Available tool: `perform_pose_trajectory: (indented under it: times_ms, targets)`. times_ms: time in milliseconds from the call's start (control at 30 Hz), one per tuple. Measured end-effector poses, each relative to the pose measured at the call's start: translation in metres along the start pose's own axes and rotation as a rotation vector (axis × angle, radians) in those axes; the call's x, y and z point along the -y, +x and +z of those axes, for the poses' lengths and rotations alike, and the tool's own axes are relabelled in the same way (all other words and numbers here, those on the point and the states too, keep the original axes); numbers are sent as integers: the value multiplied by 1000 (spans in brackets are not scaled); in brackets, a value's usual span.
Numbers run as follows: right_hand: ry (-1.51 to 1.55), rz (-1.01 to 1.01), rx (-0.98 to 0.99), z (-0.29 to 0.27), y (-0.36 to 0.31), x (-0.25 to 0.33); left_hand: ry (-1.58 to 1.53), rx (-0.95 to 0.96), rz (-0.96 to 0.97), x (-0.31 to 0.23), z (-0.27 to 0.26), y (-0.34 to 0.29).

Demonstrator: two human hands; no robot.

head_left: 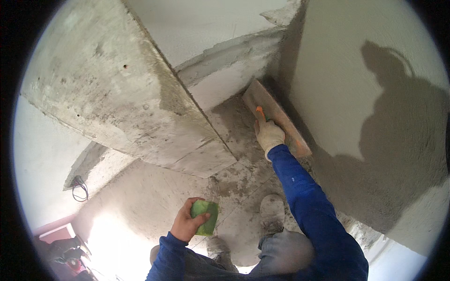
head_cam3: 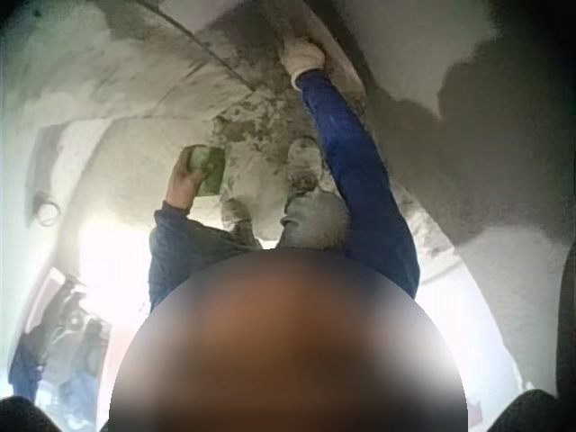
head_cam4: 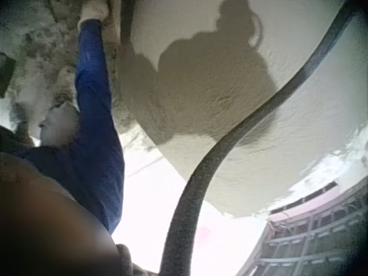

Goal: The person applies plaster to a wall using a trowel and a hawk, then smooths the surface with a float. The person repeatedly scoops plaster from the hawk and spreads it on the wall, finishing with a smoothing pass.

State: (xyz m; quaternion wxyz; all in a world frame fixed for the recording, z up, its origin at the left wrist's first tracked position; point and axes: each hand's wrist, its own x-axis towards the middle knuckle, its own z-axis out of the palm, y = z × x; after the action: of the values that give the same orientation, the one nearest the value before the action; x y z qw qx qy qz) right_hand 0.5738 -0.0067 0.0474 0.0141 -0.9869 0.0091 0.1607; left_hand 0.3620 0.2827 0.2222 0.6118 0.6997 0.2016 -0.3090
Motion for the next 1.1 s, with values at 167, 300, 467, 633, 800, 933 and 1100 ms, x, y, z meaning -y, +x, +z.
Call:
perform_pose_trajectory:
  times_ms: [167, 300, 467, 633, 800, 933, 1100]
  targets:
    - [133, 86, -28, -9, 14, -5, 1, 7, 7, -11, -5, -18]
    - [165, -78, 35, -18, 12, -15, -132, 67, -17, -13, -5, -28]
    - [147, -90, 136, -13, 23, -27, -99, 111, 5, -12, -5, -29]
    - [27, 130, 35, 0, 36, -37, -80, 66, 7, -16, -3, -37]
    - [-64, 159, 25, -14, 26, -47, 67, 32, 25, -19, -7, -51]
    - [-10, 161, -47, -27, 7, -48, 64, 15, 96, -16, -10, -63]
    - [-89, 173, -18, -19, 3, -48, 46, 11, 106, -12, -11, -74]
